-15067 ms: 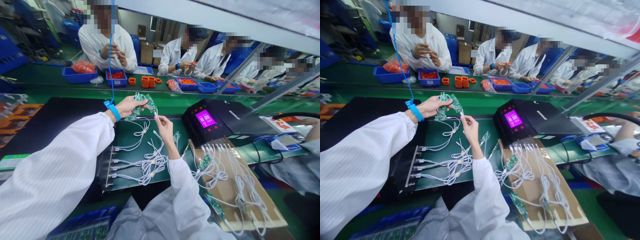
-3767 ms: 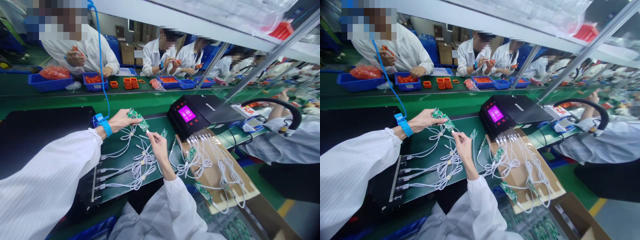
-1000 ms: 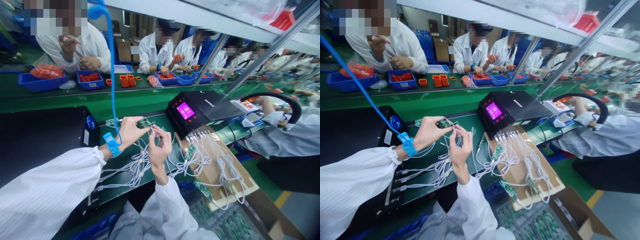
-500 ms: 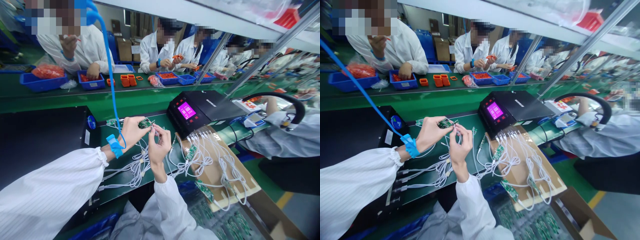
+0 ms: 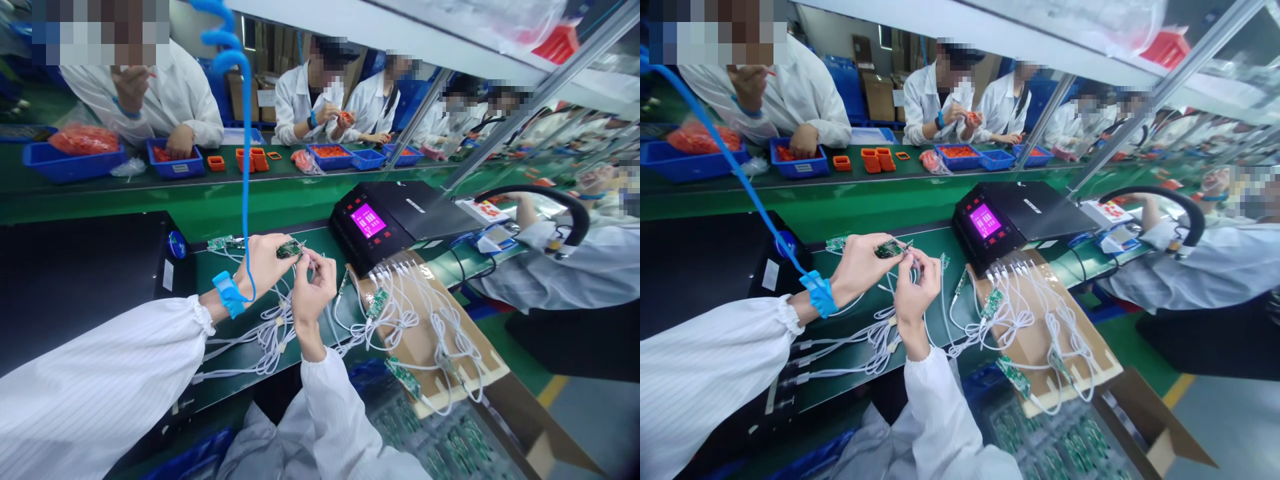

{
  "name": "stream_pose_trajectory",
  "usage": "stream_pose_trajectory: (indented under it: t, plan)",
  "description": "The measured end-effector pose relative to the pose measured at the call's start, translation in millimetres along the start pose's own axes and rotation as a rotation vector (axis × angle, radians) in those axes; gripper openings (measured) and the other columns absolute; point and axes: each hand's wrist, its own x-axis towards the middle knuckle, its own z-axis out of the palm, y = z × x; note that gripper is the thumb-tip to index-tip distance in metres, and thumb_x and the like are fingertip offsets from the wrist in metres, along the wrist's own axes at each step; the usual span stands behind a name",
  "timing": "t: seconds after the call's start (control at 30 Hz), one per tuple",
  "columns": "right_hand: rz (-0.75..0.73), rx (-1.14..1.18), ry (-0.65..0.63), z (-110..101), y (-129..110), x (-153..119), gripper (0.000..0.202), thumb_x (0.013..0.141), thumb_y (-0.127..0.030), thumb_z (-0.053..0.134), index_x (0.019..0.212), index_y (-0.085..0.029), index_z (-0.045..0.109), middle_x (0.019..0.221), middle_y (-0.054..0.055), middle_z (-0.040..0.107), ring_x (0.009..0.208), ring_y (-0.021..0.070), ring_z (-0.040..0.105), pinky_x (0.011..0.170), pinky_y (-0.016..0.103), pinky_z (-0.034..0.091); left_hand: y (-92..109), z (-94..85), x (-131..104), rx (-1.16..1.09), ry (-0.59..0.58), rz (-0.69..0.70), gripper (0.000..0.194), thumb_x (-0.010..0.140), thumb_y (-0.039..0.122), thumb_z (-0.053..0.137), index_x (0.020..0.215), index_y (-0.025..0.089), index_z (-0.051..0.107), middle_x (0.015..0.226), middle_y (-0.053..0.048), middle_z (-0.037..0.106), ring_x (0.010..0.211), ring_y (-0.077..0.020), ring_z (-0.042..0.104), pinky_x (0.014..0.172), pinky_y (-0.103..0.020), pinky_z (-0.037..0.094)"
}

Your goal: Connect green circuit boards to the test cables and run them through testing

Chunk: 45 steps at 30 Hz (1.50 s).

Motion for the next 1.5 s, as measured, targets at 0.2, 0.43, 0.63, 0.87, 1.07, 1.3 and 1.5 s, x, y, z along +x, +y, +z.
stream_pose_trajectory:
  t: [0.2, 0.43, 0.63, 0.87, 1.07, 1.3, 1.5]
  plan:
    - [0.021, 0.012, 0.016, 4.7, -0.6, -1.9, 0.015, 0.099, -0.028, 0.062, 0.098, -0.017, 0.072, 0.095, 0.006, 0.067, 0.089, 0.0158, 0.069, 0.078, 0.031, 0.059, 1.5, -0.6, -0.1, 0.033, 0.007, 0.004, 0.009, 0.083, 0.011, 0.073, 0.077, 0.017, 0.075, 0.080, -0.002, 0.077, 0.073, -0.0165, 0.069, 0.066, -0.026, 0.045]
    - [0.081, -0.002, -0.029, 4.9, 2.6, -5.1, 0.018, 0.100, -0.030, 0.060, 0.100, -0.017, 0.073, 0.096, 0.007, 0.066, 0.089, 0.0159, 0.066, 0.080, 0.032, 0.059, -3.6, 0.7, -0.1, 0.104, -0.023, 0.062, 0.009, 0.083, 0.011, 0.073, 0.077, 0.017, 0.075, 0.080, -0.003, 0.076, 0.073, -0.0169, 0.069, 0.067, -0.026, 0.046]
    - [0.095, -0.024, -0.131, -4.1, 5.2, 0.2, 0.023, 0.103, -0.036, 0.057, 0.105, -0.018, 0.072, 0.102, 0.008, 0.066, 0.097, 0.0174, 0.068, 0.089, 0.035, 0.060, -11.4, 0.8, 4.2, 0.059, -0.032, 0.054, 0.004, 0.083, 0.015, 0.074, 0.084, 0.018, 0.077, 0.088, -0.004, 0.078, 0.079, -0.0187, 0.072, 0.072, -0.027, 0.051]
    - [0.035, -0.021, -0.110, -13.3, 3.8, 4.3, 0.021, 0.103, -0.035, 0.059, 0.105, -0.018, 0.072, 0.102, 0.008, 0.067, 0.098, 0.0174, 0.069, 0.089, 0.035, 0.061, -11.4, 2.3, 1.7, 0.030, -0.058, 0.134, 0.011, 0.086, 0.017, 0.073, 0.076, 0.017, 0.075, 0.077, -0.002, 0.077, 0.071, -0.0166, 0.071, 0.066, -0.025, 0.049]
    - [-0.008, -0.067, -0.137, -14.9, 7.1, 2.9, 0.021, 0.105, -0.034, 0.057, 0.105, -0.019, 0.072, 0.101, 0.008, 0.066, 0.097, 0.0176, 0.069, 0.090, 0.037, 0.061, -13.4, 4.2, -1.6, 0.075, -0.097, 0.210, 0.010, 0.087, 0.011, 0.070, 0.082, 0.017, 0.077, 0.085, -0.004, 0.080, 0.079, -0.0191, 0.076, 0.071, -0.026, 0.052]
    - [0.008, -0.089, -0.146, -9.7, 5.1, 1.3, 0.021, 0.105, -0.033, 0.054, 0.105, -0.019, 0.070, 0.102, 0.008, 0.066, 0.097, 0.0176, 0.068, 0.089, 0.036, 0.060, -15.2, 6.2, -2.9, 0.083, -0.070, 0.220, 0.015, 0.089, 0.011, 0.067, 0.078, 0.017, 0.075, 0.081, -0.003, 0.078, 0.073, -0.0166, 0.072, 0.068, -0.025, 0.049]
    - [0.030, -0.066, -0.149, -5.8, 7.0, -2.0, 0.021, 0.105, -0.033, 0.054, 0.107, -0.018, 0.069, 0.104, 0.009, 0.065, 0.100, 0.0174, 0.067, 0.091, 0.034, 0.059, -11.3, 3.0, -4.0, 0.110, -0.083, 0.142, 0.019, 0.090, 0.014, 0.065, 0.072, 0.017, 0.071, 0.074, -0.003, 0.074, 0.069, -0.0164, 0.068, 0.065, -0.026, 0.045]
